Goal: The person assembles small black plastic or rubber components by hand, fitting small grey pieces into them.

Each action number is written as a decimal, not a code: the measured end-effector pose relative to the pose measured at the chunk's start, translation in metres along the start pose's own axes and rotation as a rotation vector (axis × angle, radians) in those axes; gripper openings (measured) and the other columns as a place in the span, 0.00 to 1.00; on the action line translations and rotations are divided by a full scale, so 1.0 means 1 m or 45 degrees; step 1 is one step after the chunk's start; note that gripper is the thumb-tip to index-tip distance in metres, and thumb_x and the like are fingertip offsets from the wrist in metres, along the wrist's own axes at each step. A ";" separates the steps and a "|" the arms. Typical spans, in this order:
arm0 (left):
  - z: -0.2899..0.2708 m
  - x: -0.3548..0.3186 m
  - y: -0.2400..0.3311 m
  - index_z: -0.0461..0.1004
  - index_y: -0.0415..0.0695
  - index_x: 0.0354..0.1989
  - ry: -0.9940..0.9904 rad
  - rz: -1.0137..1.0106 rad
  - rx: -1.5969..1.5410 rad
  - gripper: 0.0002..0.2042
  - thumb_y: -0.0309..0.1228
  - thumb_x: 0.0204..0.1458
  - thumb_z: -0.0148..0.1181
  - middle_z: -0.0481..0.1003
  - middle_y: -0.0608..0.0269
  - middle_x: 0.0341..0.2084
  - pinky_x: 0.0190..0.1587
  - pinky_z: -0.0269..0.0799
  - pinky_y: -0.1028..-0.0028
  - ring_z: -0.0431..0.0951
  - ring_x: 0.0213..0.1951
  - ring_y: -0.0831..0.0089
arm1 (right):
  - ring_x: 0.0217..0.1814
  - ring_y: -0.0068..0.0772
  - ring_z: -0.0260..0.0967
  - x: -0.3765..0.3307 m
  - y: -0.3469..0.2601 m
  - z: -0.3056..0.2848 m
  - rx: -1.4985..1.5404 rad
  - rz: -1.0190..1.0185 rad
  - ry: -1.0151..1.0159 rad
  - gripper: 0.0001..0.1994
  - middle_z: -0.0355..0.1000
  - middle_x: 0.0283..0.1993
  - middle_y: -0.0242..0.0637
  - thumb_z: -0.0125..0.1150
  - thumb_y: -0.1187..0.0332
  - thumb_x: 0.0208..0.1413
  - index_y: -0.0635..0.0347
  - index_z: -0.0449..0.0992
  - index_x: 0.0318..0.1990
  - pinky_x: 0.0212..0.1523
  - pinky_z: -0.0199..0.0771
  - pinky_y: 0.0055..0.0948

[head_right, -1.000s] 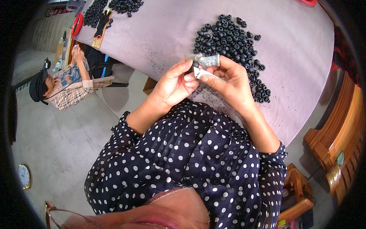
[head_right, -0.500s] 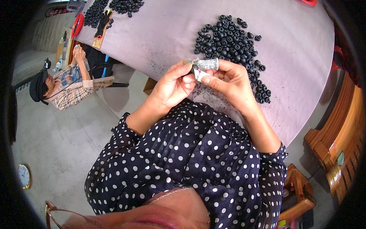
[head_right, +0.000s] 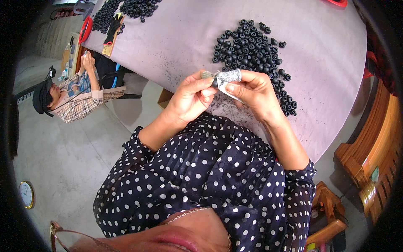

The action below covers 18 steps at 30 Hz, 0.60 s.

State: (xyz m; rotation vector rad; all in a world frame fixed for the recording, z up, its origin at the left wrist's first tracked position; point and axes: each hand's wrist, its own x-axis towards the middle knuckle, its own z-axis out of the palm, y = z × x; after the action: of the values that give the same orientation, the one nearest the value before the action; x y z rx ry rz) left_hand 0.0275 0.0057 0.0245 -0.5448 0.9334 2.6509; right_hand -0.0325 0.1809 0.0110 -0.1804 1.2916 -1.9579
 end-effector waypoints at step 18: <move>-0.004 0.001 0.001 0.70 0.40 0.32 -0.052 -0.008 -0.106 0.03 0.26 0.52 0.53 0.71 0.67 0.26 0.26 0.69 0.86 0.69 0.24 0.85 | 0.26 0.09 0.62 -0.003 -0.009 0.005 0.039 -0.041 -0.101 0.12 0.68 0.30 0.25 0.60 0.77 0.47 0.66 0.71 0.41 0.23 0.59 0.10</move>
State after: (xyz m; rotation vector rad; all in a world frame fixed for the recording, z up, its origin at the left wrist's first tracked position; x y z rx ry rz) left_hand 0.0269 0.0021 0.0216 -0.5095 0.8110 2.6948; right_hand -0.0324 0.1803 0.0215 -0.2627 1.2138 -1.9767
